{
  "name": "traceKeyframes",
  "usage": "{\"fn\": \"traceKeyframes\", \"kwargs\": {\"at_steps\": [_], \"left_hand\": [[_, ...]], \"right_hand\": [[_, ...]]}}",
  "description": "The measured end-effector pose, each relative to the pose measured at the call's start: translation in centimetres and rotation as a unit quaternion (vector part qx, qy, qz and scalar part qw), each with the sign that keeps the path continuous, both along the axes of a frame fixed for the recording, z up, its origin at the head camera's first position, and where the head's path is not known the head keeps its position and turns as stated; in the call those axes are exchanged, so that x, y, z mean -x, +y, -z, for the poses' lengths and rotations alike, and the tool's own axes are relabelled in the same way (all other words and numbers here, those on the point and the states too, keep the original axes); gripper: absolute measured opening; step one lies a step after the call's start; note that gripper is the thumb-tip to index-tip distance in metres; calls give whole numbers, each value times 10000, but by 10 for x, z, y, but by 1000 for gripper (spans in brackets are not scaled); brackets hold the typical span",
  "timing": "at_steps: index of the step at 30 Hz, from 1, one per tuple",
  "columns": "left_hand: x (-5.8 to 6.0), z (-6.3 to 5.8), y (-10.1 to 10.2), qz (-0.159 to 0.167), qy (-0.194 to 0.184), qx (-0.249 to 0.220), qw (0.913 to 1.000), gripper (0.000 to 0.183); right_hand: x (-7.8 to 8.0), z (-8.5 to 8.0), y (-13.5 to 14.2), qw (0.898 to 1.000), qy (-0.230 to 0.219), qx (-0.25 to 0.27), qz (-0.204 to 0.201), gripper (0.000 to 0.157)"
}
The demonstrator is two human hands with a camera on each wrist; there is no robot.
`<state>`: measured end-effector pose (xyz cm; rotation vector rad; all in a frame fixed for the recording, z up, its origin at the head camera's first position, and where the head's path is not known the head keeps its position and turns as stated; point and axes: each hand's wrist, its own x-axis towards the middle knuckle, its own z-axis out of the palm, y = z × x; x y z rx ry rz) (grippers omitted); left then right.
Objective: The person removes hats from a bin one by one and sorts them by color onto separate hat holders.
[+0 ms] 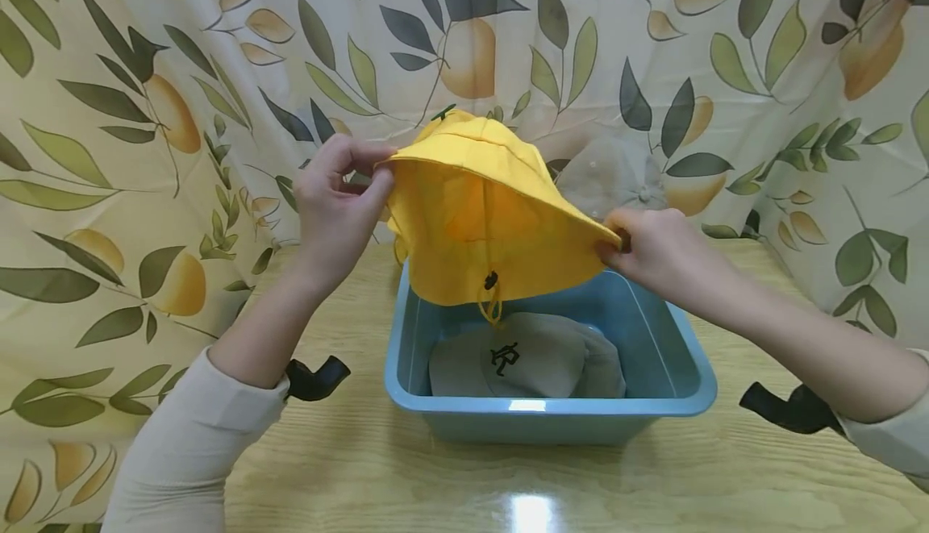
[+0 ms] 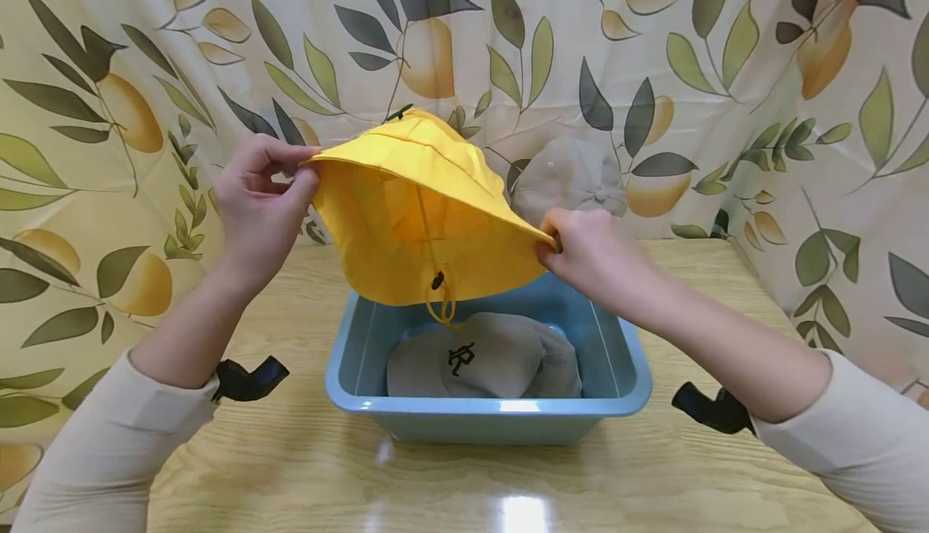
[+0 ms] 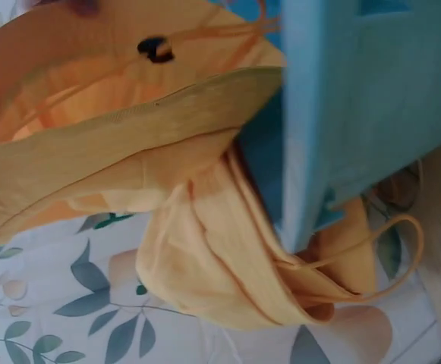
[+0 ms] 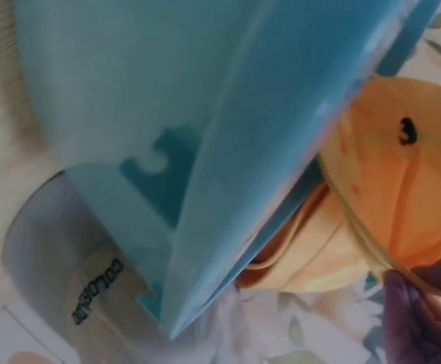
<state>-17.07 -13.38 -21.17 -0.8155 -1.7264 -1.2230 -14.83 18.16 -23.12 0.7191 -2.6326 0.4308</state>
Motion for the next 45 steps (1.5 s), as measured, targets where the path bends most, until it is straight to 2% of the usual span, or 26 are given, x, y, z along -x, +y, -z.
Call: {"fn": "traceKeyframes", "kwargs": {"at_steps": [4,8,10,12,15,18,20,23,25,27,30,33,36,40,42,45], "left_hand": [[0,9,-3,-297,480,436,9975,10],[1,21,-9,-502,889,843,9912,14],[1,28,-13,-570,908,900,9902,16],[3,38,-16,-578,765,879,9915,19],[6,59,-19,-501,280,853,9947,26],[10,81,-19,-412,-568,1166,9907,33],[11,92,-18,-383,-1297,1511,9792,35],[12,103,-17,-399,-2302,2041,9507,32],[11,107,-18,-365,-2756,2234,9342,25],[10,108,-20,-349,-3044,2209,9259,18],[8,103,-21,-216,-3274,1782,9277,10],[4,92,-23,-176,-3234,1252,9378,12],[1,79,-26,-283,-2844,949,9536,10],[2,61,-32,-432,-2087,624,9750,5],[3,52,-35,-423,-1739,346,9832,5],[5,37,-41,-396,-1358,-64,9899,5]], "right_hand": [[4,0,5,9976,618,309,9,10],[2,-6,8,9933,976,610,-77,12],[1,-9,8,9903,1139,774,-169,13],[-1,-11,8,9878,1200,966,-213,12],[-5,-11,5,9834,1115,1399,-308,10],[-9,-10,1,9799,977,1702,-364,11],[-11,-11,-1,9777,985,1804,-423,12],[-13,-13,-1,9755,1233,1752,-507,14],[-13,-16,0,9736,1457,1659,-587,15],[-12,-19,1,9714,1683,1545,-641,16],[-10,-23,4,9695,1950,1338,-651,19],[-10,-28,6,9674,2160,1155,-651,22],[-8,-32,9,9629,2387,1018,-738,24],[-3,-37,11,9533,2736,978,-823,25],[1,-39,10,9463,2939,1035,-861,23],[8,-45,8,9371,3170,1165,-878,18]]}}
